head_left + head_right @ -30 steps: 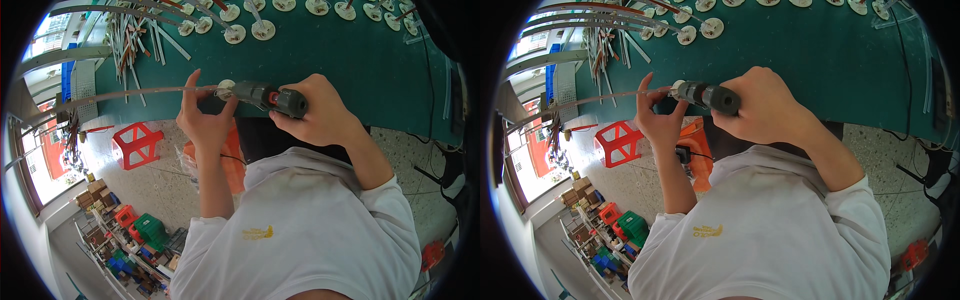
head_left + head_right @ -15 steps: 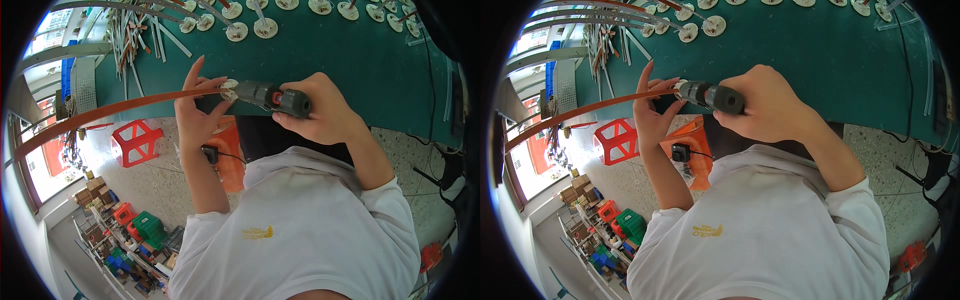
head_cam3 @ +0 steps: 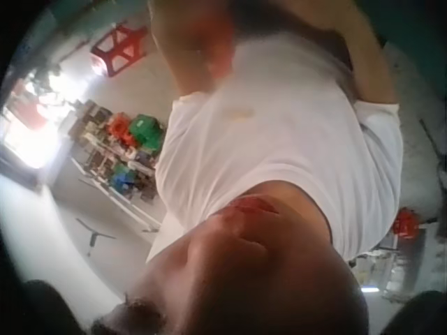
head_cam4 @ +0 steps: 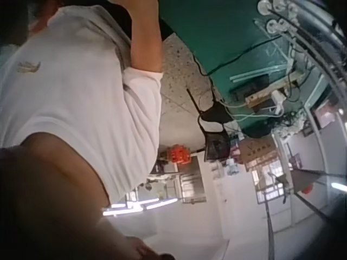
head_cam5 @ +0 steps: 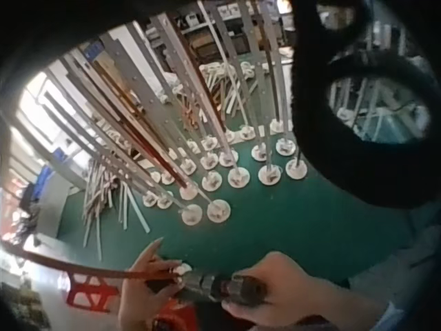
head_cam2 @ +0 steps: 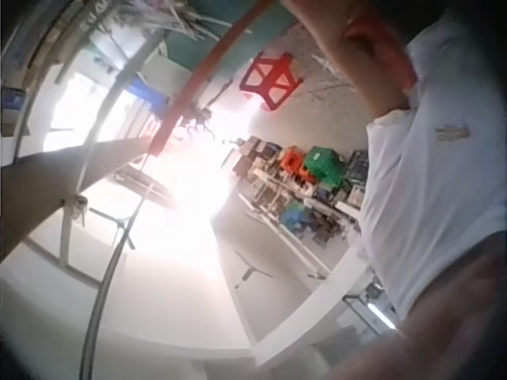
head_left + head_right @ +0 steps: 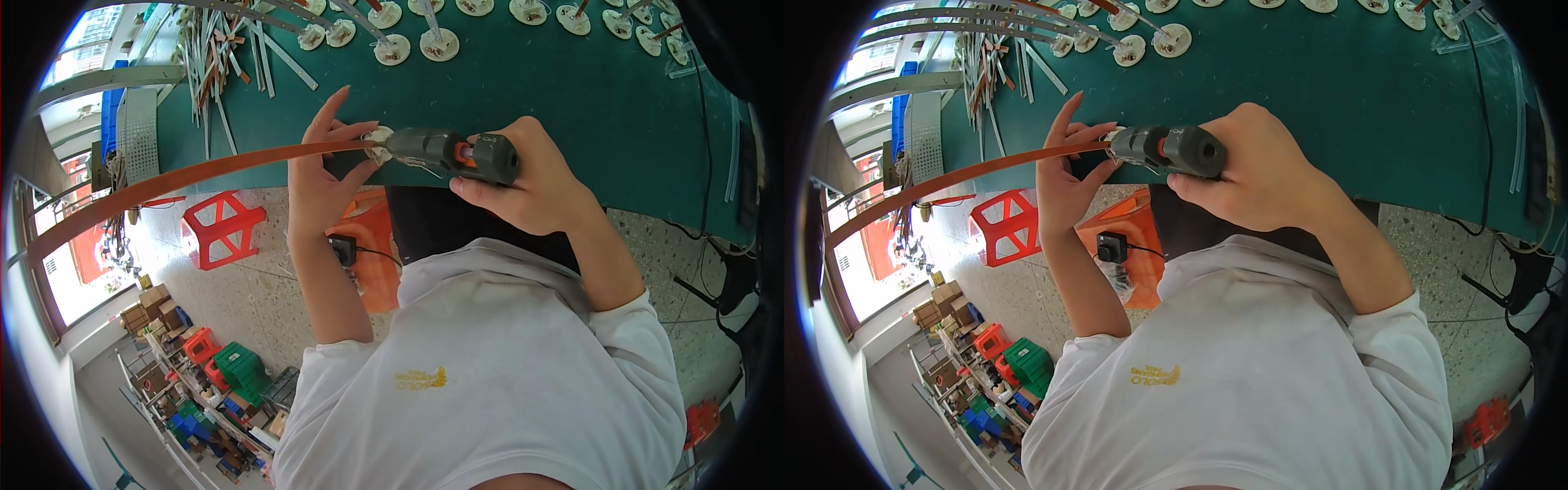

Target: Applying hot glue to circular bases and attaching LED strips to them for assembly.

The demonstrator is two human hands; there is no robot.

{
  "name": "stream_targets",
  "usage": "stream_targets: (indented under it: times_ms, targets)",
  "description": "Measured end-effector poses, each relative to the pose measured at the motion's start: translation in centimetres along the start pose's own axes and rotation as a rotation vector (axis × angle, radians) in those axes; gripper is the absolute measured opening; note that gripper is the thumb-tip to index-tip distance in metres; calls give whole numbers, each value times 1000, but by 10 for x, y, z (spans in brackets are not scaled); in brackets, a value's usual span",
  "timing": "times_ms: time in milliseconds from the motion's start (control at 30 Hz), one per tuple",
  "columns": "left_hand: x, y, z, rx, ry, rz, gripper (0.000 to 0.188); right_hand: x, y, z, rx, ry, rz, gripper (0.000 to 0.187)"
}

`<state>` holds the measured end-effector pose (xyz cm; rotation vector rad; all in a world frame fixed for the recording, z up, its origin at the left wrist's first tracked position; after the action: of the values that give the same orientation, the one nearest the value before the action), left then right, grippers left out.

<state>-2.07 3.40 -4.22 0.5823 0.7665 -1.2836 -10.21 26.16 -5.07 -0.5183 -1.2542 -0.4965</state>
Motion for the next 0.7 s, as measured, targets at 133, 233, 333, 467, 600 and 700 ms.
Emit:
stream_targets:
  times_ms: [133,233,333,467,600,700]
  targets:
    - [3,-1,1,22,-18,-16,85,1,-1,0,-8,34,0,26]
    - [0,-1,1,-17,32,-19,83,0,-1,0,11,53,16,27]
    - [4,0,1,10,6,-21,84,1,-1,-1,6,80,9,27]
    - [2,1,1,7,0,0,85,2,0,-1,-3,90,11,27]
    - [2,1,0,-7,34,4,84,3,-1,-1,4,108,23,27]
    - [4,1,0,-10,28,-13,84,2,-1,-3,-8,115,13,27]
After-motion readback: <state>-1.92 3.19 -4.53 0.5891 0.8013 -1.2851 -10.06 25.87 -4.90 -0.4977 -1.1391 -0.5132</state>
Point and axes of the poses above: each hand's wrist, its own y-axis away from the middle knuckle, its own z-axis out of the back of the hand, x = y × z, the point moved 4 cm from there along -y, towards the middle knuckle, and after that the axes turned 2 degrees about z, right-handed, at the moved point
